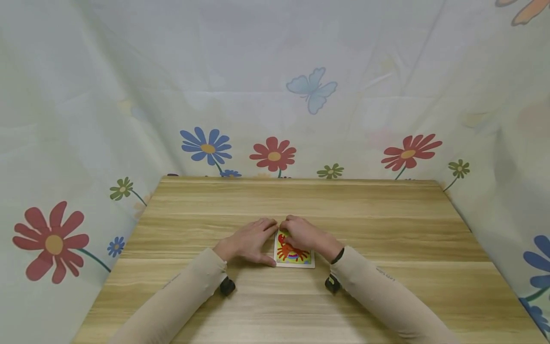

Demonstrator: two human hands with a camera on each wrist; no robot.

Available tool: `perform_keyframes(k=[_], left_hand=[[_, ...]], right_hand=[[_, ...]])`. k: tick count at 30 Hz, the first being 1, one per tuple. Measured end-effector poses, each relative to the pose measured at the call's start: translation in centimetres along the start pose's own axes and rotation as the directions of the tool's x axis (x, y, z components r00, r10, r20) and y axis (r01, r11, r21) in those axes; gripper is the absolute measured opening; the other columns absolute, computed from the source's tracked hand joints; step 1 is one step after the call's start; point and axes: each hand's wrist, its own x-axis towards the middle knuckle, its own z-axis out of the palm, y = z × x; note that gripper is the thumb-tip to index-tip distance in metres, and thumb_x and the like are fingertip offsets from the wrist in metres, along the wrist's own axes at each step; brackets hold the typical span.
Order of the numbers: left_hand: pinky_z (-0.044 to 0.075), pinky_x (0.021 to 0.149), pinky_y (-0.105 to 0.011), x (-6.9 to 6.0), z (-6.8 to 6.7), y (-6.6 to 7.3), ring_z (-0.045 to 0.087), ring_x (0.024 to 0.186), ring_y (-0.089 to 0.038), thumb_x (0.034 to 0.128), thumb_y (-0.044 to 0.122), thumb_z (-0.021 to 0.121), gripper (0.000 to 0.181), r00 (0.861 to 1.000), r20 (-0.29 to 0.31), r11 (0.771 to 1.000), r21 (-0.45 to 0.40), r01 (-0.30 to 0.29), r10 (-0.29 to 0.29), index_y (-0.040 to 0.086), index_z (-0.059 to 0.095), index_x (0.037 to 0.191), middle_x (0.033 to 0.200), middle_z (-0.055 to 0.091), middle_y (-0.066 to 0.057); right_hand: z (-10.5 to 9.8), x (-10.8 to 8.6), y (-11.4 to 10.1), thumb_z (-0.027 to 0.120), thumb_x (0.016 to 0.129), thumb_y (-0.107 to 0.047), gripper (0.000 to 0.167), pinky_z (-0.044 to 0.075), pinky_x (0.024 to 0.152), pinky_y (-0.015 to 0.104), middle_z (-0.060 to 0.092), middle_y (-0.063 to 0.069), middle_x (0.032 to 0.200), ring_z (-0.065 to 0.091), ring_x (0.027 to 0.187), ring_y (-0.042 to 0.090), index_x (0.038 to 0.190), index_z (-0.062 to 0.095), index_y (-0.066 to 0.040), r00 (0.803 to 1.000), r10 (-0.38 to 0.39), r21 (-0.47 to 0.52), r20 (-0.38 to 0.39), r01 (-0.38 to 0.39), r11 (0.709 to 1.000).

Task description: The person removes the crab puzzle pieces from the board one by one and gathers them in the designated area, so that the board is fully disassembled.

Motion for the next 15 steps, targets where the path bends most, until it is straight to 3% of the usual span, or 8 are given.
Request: perform_keyframes(k=[15], left_hand=[[0.027,0.117,-0.043,0.11,0.30,-0.16,0.030,0.142,-0.026,0.0741,0.080,0.058,0.110,1.000,0.002,1.000,0.020,0.003,-0.003,0.005,0.034,0.151,0.153,0.035,-0.012]], right_hand=[[-0.25,-0.14,-0.21,0.068,0.091,-0.019,0.031,0.052,0.092,0.036,0.059,0.007,0.115,0.059,0.100,0.018,0.120,0.064,-0.008,1.000,0.025,0.014,-0.015,-0.025,1.000]])
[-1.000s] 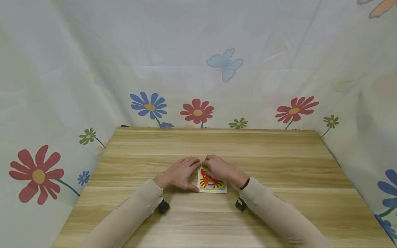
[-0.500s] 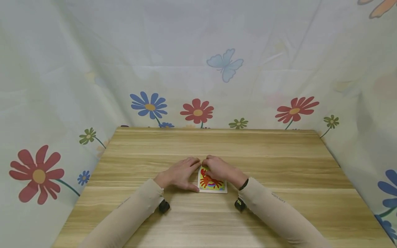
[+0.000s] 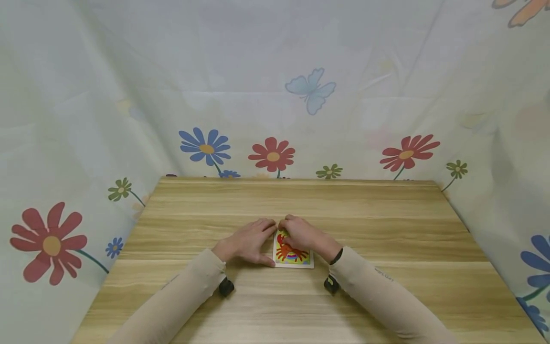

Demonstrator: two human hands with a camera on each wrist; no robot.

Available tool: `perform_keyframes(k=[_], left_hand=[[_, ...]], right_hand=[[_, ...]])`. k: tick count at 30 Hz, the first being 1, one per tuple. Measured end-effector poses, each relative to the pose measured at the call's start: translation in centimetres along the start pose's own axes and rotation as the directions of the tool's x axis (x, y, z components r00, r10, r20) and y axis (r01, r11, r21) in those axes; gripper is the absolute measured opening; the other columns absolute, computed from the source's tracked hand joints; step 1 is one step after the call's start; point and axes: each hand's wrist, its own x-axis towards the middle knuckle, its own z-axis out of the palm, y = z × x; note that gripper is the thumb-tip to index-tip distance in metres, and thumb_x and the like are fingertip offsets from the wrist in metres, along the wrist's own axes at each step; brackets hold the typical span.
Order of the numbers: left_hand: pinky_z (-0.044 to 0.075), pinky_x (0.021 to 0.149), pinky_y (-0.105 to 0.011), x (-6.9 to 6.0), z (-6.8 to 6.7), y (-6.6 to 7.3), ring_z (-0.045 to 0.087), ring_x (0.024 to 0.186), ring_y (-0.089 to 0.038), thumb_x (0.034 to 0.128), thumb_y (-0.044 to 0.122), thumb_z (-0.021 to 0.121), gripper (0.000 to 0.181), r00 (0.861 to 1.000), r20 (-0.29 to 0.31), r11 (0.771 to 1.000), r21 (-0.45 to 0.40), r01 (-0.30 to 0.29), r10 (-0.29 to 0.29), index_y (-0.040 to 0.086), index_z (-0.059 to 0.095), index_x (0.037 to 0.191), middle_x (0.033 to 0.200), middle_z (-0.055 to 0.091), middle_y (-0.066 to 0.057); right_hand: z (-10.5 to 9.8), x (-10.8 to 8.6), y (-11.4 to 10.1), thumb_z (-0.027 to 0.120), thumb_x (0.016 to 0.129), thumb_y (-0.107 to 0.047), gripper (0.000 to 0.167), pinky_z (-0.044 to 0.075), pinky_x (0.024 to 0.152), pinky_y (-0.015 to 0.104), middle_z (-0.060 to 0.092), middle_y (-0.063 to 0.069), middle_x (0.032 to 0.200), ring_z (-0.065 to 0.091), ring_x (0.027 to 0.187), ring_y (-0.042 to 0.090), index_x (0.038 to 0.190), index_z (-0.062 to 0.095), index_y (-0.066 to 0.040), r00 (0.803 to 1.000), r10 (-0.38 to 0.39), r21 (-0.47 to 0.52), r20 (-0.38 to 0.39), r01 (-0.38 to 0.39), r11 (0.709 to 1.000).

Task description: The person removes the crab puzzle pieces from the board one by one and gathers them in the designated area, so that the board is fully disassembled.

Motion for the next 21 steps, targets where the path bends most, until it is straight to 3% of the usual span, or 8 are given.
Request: perform_keyframes(k=[21], left_hand=[[0.029,0.116,-0.044,-0.01,-0.03,0.01,0.031,0.142,-0.025,0.0736,0.079,0.060,0.109,1.000,-0.002,1.000,-0.013,0.008,-0.008,0.005,0.035,0.150,0.153,0.035,-0.010]], right_hand=[[-0.13,-0.29,0.11,0.073,0.088,-0.021,0.030,0.052,0.080,0.031,0.060,0.004,0.104,0.055,0.086,0.015,0.113,0.064,-0.007,0.998,-0.031,0.006,-0.054,0.031,0.999]])
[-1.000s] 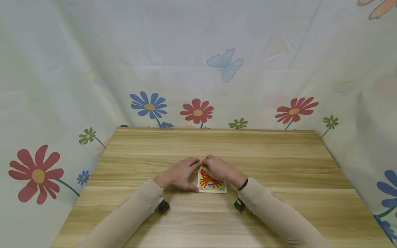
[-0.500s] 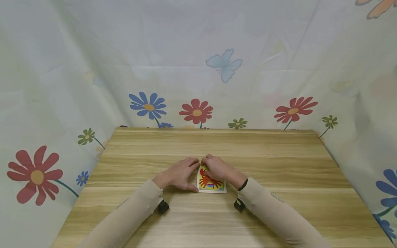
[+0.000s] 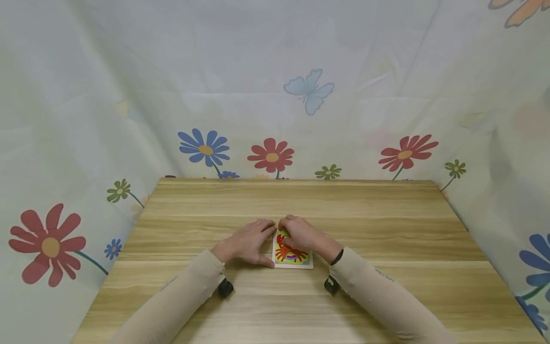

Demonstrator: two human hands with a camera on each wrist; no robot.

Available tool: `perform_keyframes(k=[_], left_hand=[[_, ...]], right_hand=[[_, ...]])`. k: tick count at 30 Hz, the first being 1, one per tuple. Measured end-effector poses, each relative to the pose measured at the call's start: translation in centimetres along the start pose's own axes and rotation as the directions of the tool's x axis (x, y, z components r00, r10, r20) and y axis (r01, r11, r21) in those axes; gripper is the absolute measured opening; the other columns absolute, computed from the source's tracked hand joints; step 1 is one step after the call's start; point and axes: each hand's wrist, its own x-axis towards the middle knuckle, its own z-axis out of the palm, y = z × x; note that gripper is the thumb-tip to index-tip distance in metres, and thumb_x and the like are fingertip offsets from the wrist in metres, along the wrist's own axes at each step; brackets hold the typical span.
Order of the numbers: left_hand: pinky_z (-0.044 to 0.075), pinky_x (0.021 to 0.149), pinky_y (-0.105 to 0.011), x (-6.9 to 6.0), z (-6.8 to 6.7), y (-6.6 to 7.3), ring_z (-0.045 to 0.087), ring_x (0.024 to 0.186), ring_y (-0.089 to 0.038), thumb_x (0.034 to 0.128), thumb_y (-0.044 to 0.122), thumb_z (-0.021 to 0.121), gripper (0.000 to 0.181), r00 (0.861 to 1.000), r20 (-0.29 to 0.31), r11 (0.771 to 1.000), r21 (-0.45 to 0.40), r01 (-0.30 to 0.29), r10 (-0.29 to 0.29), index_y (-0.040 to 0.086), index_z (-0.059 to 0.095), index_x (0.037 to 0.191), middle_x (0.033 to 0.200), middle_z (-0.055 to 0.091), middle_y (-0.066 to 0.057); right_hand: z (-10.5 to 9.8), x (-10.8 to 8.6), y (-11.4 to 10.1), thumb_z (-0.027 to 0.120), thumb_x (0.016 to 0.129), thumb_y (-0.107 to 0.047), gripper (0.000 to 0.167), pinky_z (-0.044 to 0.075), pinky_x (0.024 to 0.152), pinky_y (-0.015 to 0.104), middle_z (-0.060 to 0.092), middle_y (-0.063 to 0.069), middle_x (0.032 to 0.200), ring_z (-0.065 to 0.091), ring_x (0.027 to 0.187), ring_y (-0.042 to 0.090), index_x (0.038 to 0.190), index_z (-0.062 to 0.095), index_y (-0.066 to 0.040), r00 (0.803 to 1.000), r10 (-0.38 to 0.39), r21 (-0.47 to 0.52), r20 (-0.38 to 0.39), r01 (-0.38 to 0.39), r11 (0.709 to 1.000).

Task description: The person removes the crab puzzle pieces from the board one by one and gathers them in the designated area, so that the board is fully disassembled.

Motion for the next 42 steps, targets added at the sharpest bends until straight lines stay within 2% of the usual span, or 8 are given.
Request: perform_keyframes(k=[6,12,16,26,31,38,42], left_hand=[[0.029,0.116,-0.043,0.07,-0.07,-0.07,0.030,0.142,-0.024,0.0736,0.080,0.059,0.110,1.000,0.003,1.000,0.005,0.005,-0.005,0.006,0.034,0.151,0.154,0.033,-0.010],[0.027,0.117,-0.044,0.05,-0.23,-0.05,0.030,0.143,-0.026,0.0737,0.078,0.061,0.108,1.000,0.010,1.000,-0.013,0.004,-0.004,0.005,0.036,0.150,0.154,0.034,-0.012],[0.028,0.116,-0.045,-0.01,-0.28,-0.01,0.030,0.142,-0.026,0.0740,0.077,0.061,0.107,1.000,0.011,1.000,-0.018,0.002,-0.002,0.006,0.036,0.150,0.154,0.034,-0.011],[0.031,0.115,-0.044,-0.08,-0.32,0.04,0.032,0.141,-0.025,0.0734,0.077,0.062,0.106,1.000,-0.012,1.000,-0.003,-0.005,0.005,0.006,0.039,0.148,0.152,0.037,-0.011],[0.030,0.115,-0.043,-0.07,-0.16,-0.01,0.033,0.141,-0.026,0.0734,0.078,0.062,0.106,1.000,-0.021,1.000,0.006,-0.012,0.012,0.005,0.039,0.148,0.151,0.038,-0.012],[0.030,0.116,-0.043,0.00,-0.16,-0.05,0.032,0.141,-0.025,0.0736,0.079,0.060,0.107,1.000,-0.013,1.000,0.004,-0.009,0.009,0.005,0.038,0.148,0.151,0.037,-0.012],[0.031,0.115,-0.043,0.00,-0.02,-0.13,0.032,0.141,-0.025,0.0732,0.080,0.060,0.107,1.000,-0.019,1.000,-0.001,-0.009,0.009,0.006,0.039,0.148,0.151,0.038,-0.011]], right_hand=[[0.01,0.18,0.00,0.075,0.086,-0.021,0.029,0.050,0.075,0.028,0.060,0.002,0.100,0.054,0.083,0.014,0.110,0.064,-0.008,1.000,0.001,-0.005,-0.024,-0.001,1.000],[0.03,0.21,-0.05,0.075,0.086,-0.019,0.029,0.051,0.077,0.027,0.062,0.002,0.100,0.055,0.083,0.013,0.111,0.064,-0.009,0.999,0.028,0.051,-0.015,-0.027,0.998],[0.16,0.17,-0.04,0.076,0.085,-0.020,0.030,0.051,0.077,0.027,0.064,0.002,0.100,0.055,0.083,0.013,0.111,0.065,-0.009,0.999,0.033,0.055,-0.024,-0.031,0.998],[0.45,0.27,0.01,0.080,0.080,-0.033,0.038,0.051,0.072,0.025,0.064,0.000,0.094,0.056,0.079,0.010,0.105,0.065,-0.010,0.997,-0.005,0.006,-0.075,0.005,1.000],[0.61,0.30,-0.05,0.079,0.080,-0.032,0.034,0.050,0.069,0.024,0.063,0.000,0.091,0.055,0.076,0.009,0.101,0.065,-0.009,0.995,-0.006,-0.018,-0.103,0.004,1.000],[0.50,0.21,-0.57,0.077,0.079,-0.026,0.030,0.049,0.066,0.024,0.060,0.000,0.089,0.055,0.074,0.011,0.100,0.064,-0.009,0.995,0.021,0.020,-0.102,-0.019,1.000],[0.78,0.25,-0.61,0.076,0.076,-0.024,0.030,0.049,0.065,0.024,0.060,0.001,0.088,0.054,0.073,0.012,0.099,0.063,-0.009,0.992,0.009,-0.007,-0.129,-0.010,1.000]])
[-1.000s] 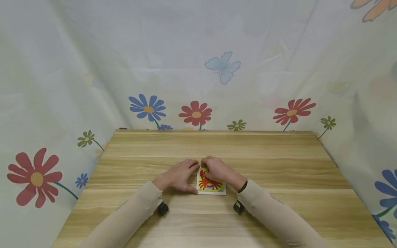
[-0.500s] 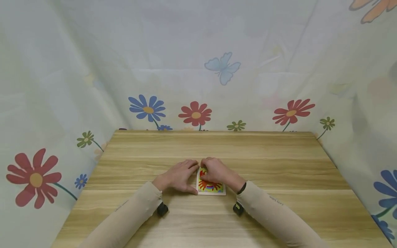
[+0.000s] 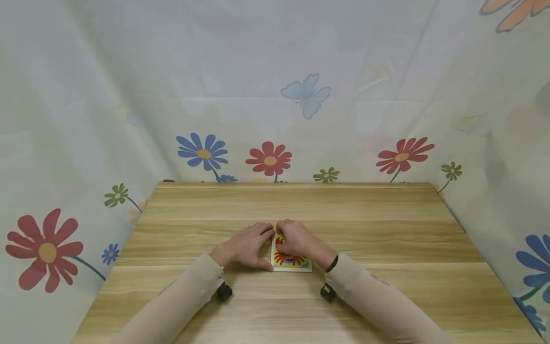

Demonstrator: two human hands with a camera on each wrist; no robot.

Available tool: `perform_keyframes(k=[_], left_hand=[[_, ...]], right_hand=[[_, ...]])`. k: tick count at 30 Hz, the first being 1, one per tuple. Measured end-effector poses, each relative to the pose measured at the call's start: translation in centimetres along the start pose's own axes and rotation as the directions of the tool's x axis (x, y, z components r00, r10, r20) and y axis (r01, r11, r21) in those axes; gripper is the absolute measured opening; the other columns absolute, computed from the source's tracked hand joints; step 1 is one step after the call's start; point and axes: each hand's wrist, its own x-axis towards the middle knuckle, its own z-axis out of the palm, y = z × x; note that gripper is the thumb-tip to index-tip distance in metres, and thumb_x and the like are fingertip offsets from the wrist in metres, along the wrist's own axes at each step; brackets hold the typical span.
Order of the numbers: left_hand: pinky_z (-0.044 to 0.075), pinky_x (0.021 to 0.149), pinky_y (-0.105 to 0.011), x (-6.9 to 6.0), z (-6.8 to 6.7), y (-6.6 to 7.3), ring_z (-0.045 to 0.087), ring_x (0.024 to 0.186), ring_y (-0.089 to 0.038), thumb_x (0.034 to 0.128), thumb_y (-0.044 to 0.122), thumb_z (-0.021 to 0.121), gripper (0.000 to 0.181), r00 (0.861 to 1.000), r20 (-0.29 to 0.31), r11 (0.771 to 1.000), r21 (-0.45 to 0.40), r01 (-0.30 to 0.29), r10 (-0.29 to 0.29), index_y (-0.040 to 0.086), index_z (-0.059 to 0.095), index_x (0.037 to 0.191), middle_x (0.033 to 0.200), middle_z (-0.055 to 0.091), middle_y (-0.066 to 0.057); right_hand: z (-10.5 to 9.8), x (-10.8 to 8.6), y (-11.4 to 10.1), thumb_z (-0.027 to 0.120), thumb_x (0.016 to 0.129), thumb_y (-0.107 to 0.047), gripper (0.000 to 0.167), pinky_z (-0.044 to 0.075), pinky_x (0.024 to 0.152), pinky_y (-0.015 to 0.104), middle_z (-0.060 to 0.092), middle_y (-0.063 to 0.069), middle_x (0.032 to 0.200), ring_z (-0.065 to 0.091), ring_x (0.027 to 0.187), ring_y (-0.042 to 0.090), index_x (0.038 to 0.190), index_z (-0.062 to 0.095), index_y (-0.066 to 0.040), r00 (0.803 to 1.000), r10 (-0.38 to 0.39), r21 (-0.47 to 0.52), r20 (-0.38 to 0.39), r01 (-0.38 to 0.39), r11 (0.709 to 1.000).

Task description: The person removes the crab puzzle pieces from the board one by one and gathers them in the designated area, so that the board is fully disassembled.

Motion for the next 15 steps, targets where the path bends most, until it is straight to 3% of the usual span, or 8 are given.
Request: perform_keyframes(k=[7,15], left_hand=[[0.031,0.115,-0.043,-0.12,-0.11,0.09,0.032,0.141,-0.025,0.0732,0.079,0.060,0.106,1.000,-0.008,1.000,-0.007,-0.003,0.003,0.007,0.040,0.147,0.151,0.038,-0.011],[0.032,0.114,-0.044,-0.16,-0.24,0.24,0.032,0.141,-0.026,0.0735,0.078,0.061,0.106,1.000,-0.007,1.000,-0.011,-0.005,0.005,0.005,0.039,0.147,0.151,0.038,-0.012]], right_hand=[[0.52,0.07,0.01,0.076,0.071,-0.025,0.033,0.047,0.062,0.024,0.060,0.001,0.087,0.053,0.070,0.012,0.098,0.064,-0.009,0.999,-0.014,-0.043,-0.042,0.012,0.999],[0.10,-0.03,-0.14,0.077,0.072,-0.023,0.034,0.050,0.067,0.026,0.062,0.002,0.090,0.055,0.074,0.013,0.100,0.066,-0.008,0.999,0.001,-0.017,-0.038,-0.002,1.000]])
